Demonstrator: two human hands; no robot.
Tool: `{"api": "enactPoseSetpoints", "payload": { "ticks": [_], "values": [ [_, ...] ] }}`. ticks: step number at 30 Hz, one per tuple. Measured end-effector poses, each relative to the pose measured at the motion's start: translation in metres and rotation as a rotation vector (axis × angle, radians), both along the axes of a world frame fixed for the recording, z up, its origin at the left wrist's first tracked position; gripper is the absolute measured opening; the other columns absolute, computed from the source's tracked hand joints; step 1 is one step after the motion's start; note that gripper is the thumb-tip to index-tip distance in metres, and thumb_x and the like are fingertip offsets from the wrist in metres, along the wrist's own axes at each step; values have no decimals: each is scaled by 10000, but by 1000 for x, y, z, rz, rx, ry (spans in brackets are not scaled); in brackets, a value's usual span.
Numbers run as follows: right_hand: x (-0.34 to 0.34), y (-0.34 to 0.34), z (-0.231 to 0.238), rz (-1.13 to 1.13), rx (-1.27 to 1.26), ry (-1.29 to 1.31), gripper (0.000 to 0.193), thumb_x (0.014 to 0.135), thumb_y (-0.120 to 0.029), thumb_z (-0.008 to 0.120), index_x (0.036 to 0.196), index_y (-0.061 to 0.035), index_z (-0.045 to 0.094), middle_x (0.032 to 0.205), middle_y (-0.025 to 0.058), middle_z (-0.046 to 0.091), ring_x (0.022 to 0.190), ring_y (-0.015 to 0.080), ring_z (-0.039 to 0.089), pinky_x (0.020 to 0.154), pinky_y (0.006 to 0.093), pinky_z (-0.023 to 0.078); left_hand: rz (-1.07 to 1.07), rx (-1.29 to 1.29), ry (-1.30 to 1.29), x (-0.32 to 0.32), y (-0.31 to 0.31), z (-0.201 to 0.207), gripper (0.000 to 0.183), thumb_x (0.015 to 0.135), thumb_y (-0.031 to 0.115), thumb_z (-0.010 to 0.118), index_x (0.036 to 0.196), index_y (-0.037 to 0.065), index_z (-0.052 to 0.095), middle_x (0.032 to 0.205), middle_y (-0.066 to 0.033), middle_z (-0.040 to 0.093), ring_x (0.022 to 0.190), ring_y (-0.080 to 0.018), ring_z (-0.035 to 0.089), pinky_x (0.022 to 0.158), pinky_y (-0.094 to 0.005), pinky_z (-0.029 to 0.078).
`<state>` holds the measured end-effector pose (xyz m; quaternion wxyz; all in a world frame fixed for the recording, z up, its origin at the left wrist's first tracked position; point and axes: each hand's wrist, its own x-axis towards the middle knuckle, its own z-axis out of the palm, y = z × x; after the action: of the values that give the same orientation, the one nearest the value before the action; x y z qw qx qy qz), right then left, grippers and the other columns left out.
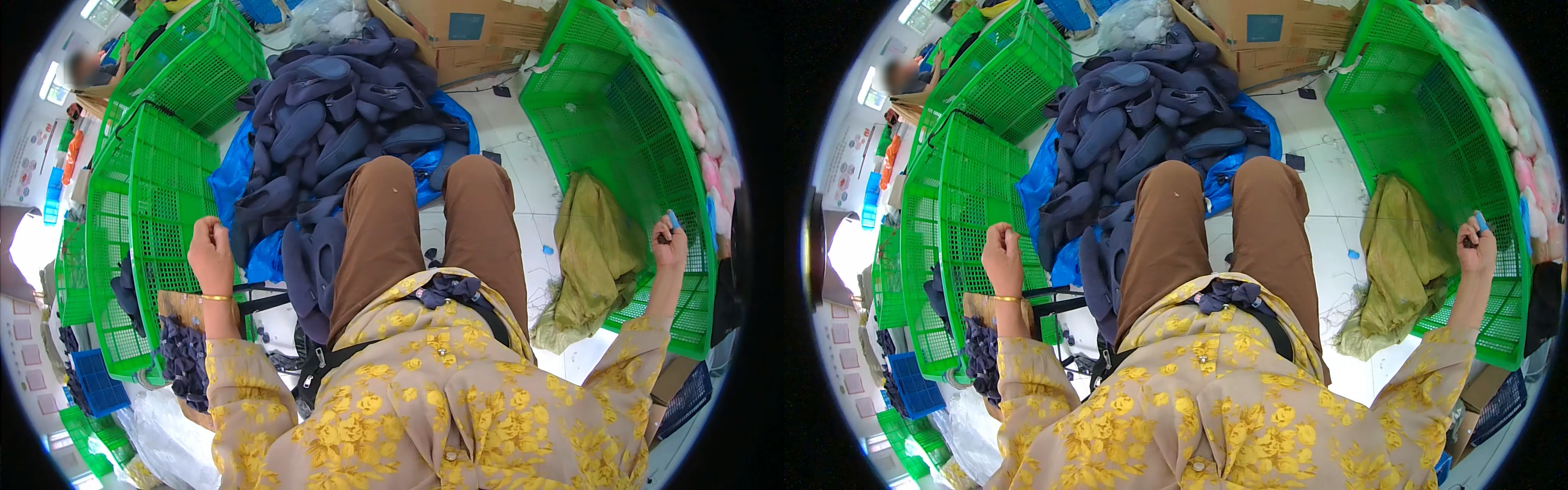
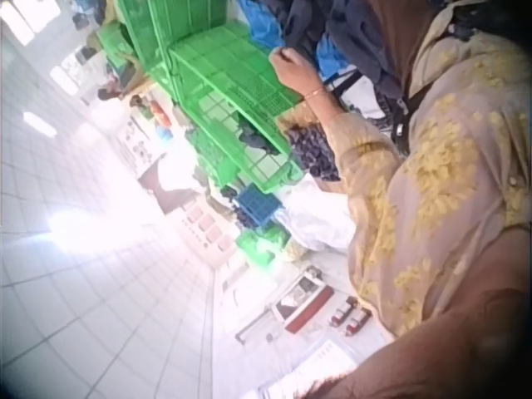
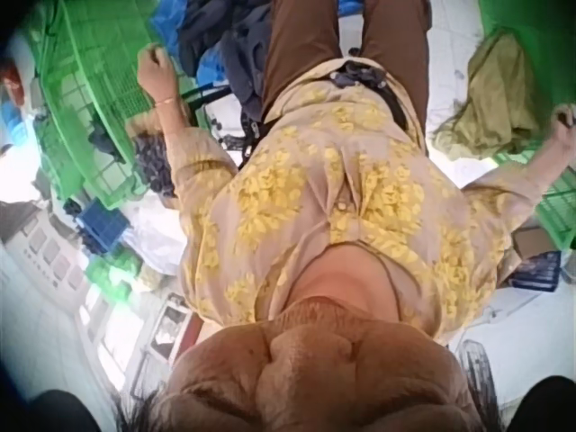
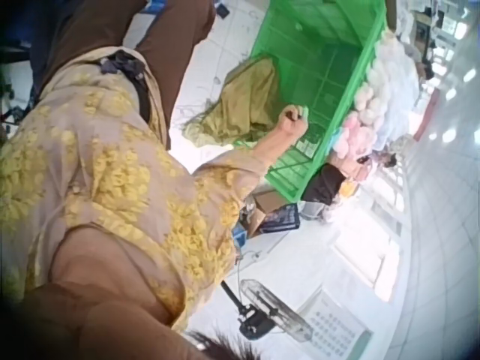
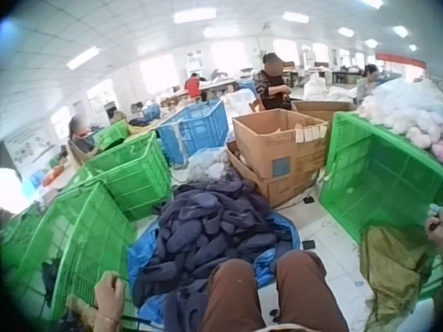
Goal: The person sits on the floor and uses a blue-handled tool to stitch the opening of a dark blue slip-on shoe. They repeatedly insert the tool, pull the thread, and trim excess material while handling multiple similar shoes from a nearby pile.
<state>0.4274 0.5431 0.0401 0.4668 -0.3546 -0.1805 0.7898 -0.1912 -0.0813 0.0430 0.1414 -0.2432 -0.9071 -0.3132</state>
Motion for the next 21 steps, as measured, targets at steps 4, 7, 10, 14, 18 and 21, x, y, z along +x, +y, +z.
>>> {"api": "enactPoseSetpoints", "payload": {
  "ticks": [4,7,10,14,18,21],
  "values": [
    [1,33,10,26,133,-138,75,1020,-40,389,1030,16,439,704,40,366,511,122,311,686,295,544,-41,203,-206,-7,20,9,109,930,121,592,958,29,643,809,-58,669,608,-102,579,549,-257,464],
    [23,59,31,-203,259,-218,105,1003,-38,443,943,42,476,687,49,368,563,148,364,885,398,567,-197,470,-548,-1,48,-10,113,950,131,579,951,44,650,826,-19,675,609,-80,575,546,-230,468],
    [40,57,36,-329,377,-370,106,996,-61,474,929,18,496,697,48,411,564,142,383,843,382,570,-189,275,-678,4,42,-74,120,934,134,597,960,29,651,851,-55,692,635,-115,618,561,-272,500],
    [49,45,33,-395,490,-498,90,988,-94,512,935,-23,529,709,37,458,559,130,397,746,342,555,-434,-321,-817,51,29,-169,255,850,206,647,1036,32,664,971,-193,694,818,-325,686,736,-393,544],
    [-57,-48,-12,-251,368,-457,59,982,-144,532,1012,-107,566,720,-12,463,547,85,362,531,231,402,-255,-577,-733,82,23,-210,295,806,215,621,1042,49,685,1004,-217,683,928,-385,652,830,-437,521],
    [-149,-157,-1,22,474,-710,72,955,-149,540,1015,-147,579,738,-57,455,572,33,366,482,192,305,-204,-366,-599,69,17,-200,314,781,190,596,1037,33,683,1015,-231,671,958,-401,638,856,-446,512]
  ]
}}
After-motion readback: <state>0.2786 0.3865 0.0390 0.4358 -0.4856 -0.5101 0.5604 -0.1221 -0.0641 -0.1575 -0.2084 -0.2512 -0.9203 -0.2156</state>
